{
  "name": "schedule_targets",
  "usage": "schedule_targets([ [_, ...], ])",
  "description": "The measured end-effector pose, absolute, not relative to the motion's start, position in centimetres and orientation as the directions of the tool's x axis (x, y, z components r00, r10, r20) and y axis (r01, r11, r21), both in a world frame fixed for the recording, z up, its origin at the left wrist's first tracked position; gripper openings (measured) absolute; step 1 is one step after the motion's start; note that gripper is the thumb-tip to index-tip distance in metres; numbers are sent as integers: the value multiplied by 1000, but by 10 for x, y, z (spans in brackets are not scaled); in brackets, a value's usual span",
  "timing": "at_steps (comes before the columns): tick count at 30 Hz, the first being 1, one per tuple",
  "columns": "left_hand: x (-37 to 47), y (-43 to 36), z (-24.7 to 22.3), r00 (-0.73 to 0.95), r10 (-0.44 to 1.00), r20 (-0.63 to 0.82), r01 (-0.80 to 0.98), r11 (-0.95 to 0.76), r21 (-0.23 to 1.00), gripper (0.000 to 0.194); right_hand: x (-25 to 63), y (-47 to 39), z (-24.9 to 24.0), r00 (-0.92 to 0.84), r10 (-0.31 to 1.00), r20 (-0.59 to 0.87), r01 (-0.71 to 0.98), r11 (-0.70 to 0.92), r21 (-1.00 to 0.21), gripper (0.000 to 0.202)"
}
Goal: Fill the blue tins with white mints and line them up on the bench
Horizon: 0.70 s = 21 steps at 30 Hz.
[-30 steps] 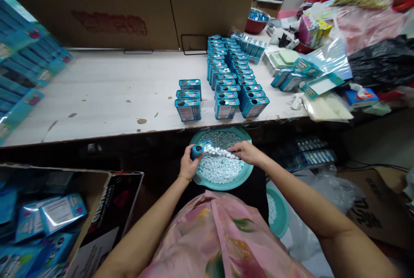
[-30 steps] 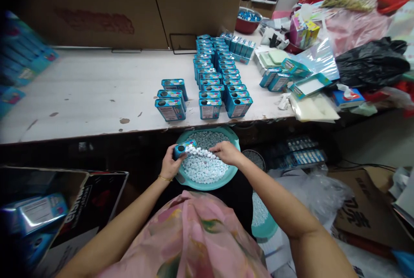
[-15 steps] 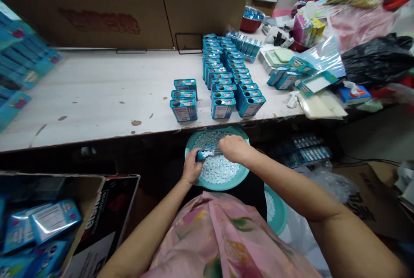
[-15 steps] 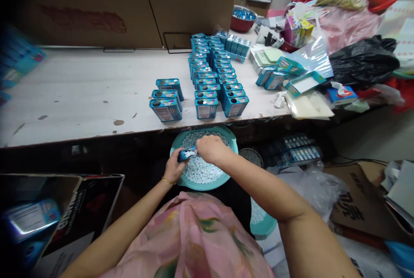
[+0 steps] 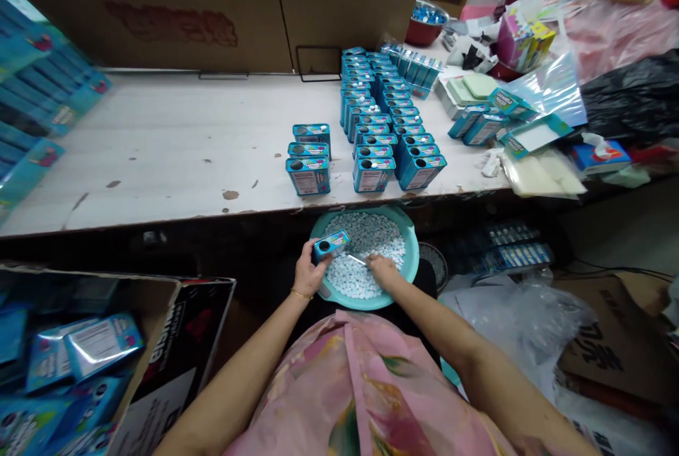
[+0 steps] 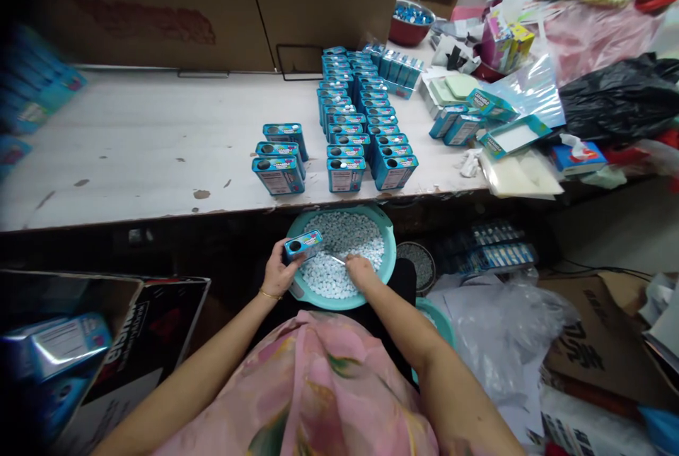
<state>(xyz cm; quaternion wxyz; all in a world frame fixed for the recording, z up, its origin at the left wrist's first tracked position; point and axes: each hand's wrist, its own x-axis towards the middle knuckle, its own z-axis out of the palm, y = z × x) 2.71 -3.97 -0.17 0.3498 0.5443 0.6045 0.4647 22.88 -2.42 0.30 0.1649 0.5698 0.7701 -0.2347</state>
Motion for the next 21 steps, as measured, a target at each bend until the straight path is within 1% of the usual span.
schedule_targets([
  [4, 27, -37, -3, -184, 980, 70, 315, -9, 949, 42, 226, -30, -12, -396, 750, -530, 914, 263, -311, 38],
  [7, 26, -36, -2, -201, 978, 61, 290, 0, 957, 44, 240, -27, -12, -448, 715, -537, 880, 247, -405, 39],
  [9, 25, -36, -1, -222, 973, 67, 282, -2, 959, 45, 248, -26, -7, -463, 710, -531, 858, 207, -471, 38],
  [13, 24, -36, 1, -228, 970, 86, 299, -14, 954, 43, 260, -24, 26, -419, 760, -497, 770, 7, -638, 39],
  [14, 25, -37, 1, -219, 971, 91, 313, -19, 950, 42, 263, -23, 40, -426, 772, -472, 747, 5, -665, 38],
  [15, 26, -37, 1, -206, 974, 97, 329, -24, 944, 41, 264, -21, 55, -449, 780, -436, 735, 45, -677, 38],
  [17, 28, -38, 1, -174, 978, 116, 368, -44, 929, 38, 264, -16, 87, -515, 785, -345, 731, 191, -655, 37],
  [18, 30, -39, 0, -155, 980, 127, 387, -58, 920, 37, 262, -14, 103, -540, 782, -313, 743, 267, -614, 38],
  [19, 32, -39, 0, -133, 982, 137, 402, -72, 913, 37, 258, -11, 117, -551, 778, -302, 768, 331, -549, 38],
  [21, 35, -40, -2, -90, 985, 150, 427, -98, 899, 37, 246, -8, 141, -532, 778, -334, 835, 415, -362, 38],
])
